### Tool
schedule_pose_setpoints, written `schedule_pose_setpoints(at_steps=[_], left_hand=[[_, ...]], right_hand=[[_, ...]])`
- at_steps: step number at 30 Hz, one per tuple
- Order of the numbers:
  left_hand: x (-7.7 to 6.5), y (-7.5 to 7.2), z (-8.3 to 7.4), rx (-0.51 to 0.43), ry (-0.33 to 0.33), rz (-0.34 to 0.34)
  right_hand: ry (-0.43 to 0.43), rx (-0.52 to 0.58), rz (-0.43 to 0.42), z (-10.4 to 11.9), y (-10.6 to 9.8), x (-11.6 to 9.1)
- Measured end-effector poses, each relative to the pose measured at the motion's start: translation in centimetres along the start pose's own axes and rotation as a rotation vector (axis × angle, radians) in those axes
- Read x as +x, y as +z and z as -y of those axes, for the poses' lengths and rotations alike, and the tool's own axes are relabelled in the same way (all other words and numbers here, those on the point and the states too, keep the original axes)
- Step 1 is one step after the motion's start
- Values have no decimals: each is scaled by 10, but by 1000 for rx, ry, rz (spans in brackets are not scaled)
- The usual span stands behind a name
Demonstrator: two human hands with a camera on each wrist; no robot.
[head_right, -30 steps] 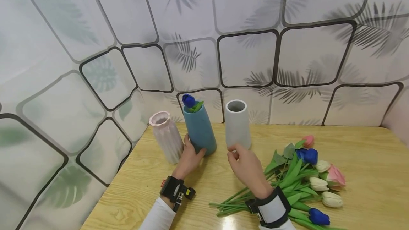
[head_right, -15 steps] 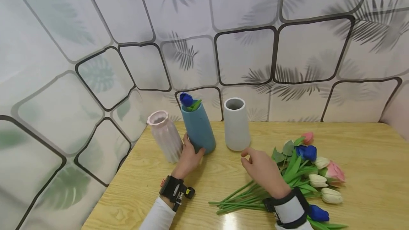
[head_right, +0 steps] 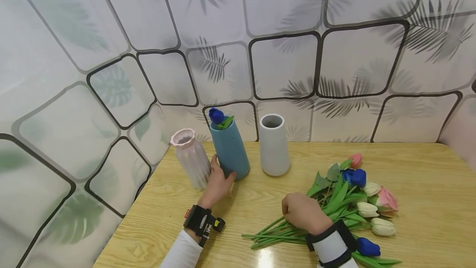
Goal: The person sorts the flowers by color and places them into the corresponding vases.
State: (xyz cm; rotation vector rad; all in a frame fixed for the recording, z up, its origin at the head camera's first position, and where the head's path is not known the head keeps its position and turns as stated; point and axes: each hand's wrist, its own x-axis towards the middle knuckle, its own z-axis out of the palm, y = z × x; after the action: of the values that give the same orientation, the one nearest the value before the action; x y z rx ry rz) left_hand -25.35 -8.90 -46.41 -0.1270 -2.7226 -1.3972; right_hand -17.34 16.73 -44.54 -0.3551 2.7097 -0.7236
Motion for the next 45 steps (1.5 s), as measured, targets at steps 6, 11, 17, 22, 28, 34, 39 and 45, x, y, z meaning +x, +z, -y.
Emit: schedule_pose_setpoints(at_steps=[6, 11, 17, 22, 28, 34, 39, 45], left_hand=[[1, 1, 0, 9, 1, 10], [1, 1, 1, 7, -4, 12], [0, 0, 1, 13, -5, 18], [1, 1, 1, 20, -8, 15], [1, 1, 2, 25, -11, 16], [-1, -1, 4, 34, 5, -5], [-1, 0, 4, 46, -8, 3], [0, 0, 2, 33, -6, 12]], right_hand=[[-16, -76, -70, 4, 6, 2], [-34, -94, -84, 5, 8, 3], [-72, -110, -98, 4, 11, 1], [-97, -112, -142, 7, 12, 0], [-91, 170, -219, 16, 4, 0], [44, 753, -385, 31, 5, 1], [145, 1048, -513, 39, 12, 0], [173, 1488, -417, 40, 13, 1]])
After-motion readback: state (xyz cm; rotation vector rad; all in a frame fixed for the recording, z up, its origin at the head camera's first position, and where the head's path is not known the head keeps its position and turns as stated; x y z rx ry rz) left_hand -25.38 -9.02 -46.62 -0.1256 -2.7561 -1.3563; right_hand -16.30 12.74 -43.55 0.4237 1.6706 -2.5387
